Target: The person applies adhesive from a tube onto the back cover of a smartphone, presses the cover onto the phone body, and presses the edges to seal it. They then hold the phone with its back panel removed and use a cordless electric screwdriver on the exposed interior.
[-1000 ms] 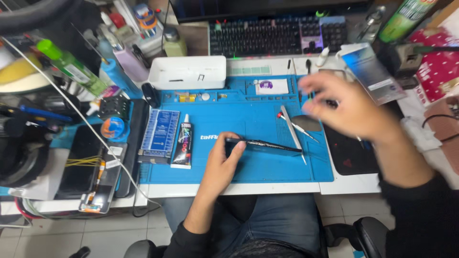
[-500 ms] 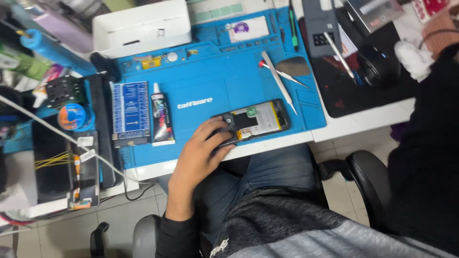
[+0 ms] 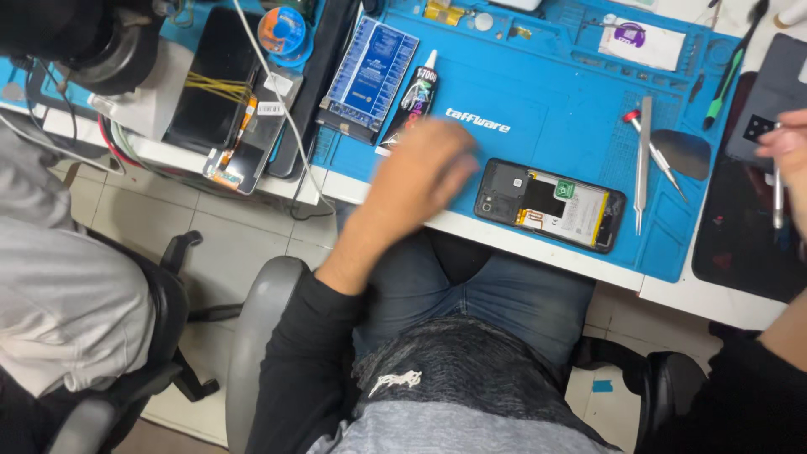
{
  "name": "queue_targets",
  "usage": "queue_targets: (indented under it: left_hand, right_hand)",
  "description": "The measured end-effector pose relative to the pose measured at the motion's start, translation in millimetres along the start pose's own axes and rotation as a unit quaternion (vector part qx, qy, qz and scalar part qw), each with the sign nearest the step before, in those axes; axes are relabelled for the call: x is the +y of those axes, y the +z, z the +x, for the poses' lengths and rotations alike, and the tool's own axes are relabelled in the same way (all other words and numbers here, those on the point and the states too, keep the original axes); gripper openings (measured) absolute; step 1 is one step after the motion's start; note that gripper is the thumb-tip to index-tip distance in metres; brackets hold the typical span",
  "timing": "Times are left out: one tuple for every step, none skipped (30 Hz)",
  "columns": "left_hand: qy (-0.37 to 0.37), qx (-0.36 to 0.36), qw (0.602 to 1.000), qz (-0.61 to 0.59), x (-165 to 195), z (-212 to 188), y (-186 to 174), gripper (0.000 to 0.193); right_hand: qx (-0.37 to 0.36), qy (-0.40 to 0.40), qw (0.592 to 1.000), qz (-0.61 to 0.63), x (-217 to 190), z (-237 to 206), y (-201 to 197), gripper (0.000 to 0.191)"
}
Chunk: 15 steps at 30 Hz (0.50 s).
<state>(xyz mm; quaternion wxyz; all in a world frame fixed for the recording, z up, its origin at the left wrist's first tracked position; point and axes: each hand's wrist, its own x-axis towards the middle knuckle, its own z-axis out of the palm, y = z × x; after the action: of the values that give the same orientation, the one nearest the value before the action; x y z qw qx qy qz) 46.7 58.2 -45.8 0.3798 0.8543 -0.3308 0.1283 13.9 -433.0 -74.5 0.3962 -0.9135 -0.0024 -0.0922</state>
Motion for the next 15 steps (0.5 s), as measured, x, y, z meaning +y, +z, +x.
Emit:
queue_targets:
  left_hand:
    - [-0.034, 0.044, 0.996, 0.072, -11, 7, -5, 0.031]
    - [-0.048, 0.052, 0.989, 0.133, -21, 18, -6, 0.042]
    - [-0.061, 0.06, 0.978, 0.191, -32, 29, -7, 0.052]
    - [-0.073, 0.033, 0.978, 0.192, -39, 38, -5, 0.054]
    - [-0.085, 0.008, 0.977, 0.196, -45, 48, -4, 0.056]
    - [-0.096, -0.014, 0.975, 0.2, -48, 54, -5, 0.059]
    - [-0.073, -0.001, 0.983, 0.171, -49, 58, -8, 0.059]
    - [-0.05, 0.011, 0.988, 0.142, -47, 58, -15, 0.059]
    - [-0.03, 0.019, 0.993, 0.112, -41, 56, -20, 0.06]
    - [-0.061, 0.024, 0.998, 0.022, -35, 52, -31, 0.061]
    - [-0.092, 0.028, 0.993, -0.067, -26, 45, -43, 0.064]
    - [-0.078, 0.06, 0.969, -0.225, -13, 41, -46, 0.062]
    - [-0.067, 0.089, 0.919, -0.378, 1, 37, -47, 0.061]
    - [-0.053, 0.114, 0.876, -0.465, 18, 33, -41, 0.06]
    - [-0.034, 0.137, 0.825, -0.547, 34, 29, -35, 0.059]
  right_hand:
    - [0.005, -0.033, 0.999, -0.021, -20, -6, 2, 0.025]
    - [0.011, -0.064, 0.997, -0.049, -43, -12, 6, 0.025]
    - [0.017, -0.087, 0.993, -0.078, -67, -21, 9, 0.025]
    - [0.011, -0.098, 0.991, -0.088, -90, -28, 15, 0.025]
    - [0.001, -0.111, 0.99, -0.087, -112, -35, 21, 0.025]
    - [-0.01, -0.121, 0.989, -0.082, -132, -42, 26, 0.025]
    - [-0.029, -0.127, 0.989, -0.063, -148, -47, 32, 0.025]
    - [-0.055, -0.128, 0.99, -0.035, -161, -52, 39, 0.03]
    - [-0.083, -0.127, 0.988, -0.005, -172, -56, 44, 0.036]
    - [-0.111, -0.127, 0.985, 0.027, -179, -59, 50, 0.041]
    - [-0.138, -0.125, 0.981, 0.06, -185, -59, 57, 0.054]
    - [-0.165, -0.122, 0.974, 0.092, -189, -60, 63, 0.068]
    - [-0.194, -0.118, 0.966, 0.125, -192, -61, 70, 0.081]
    - [-0.207, -0.133, 0.949, 0.195, -194, -61, 81, 0.092]
    - [-0.217, -0.151, 0.928, 0.262, -196, -60, 93, 0.105]
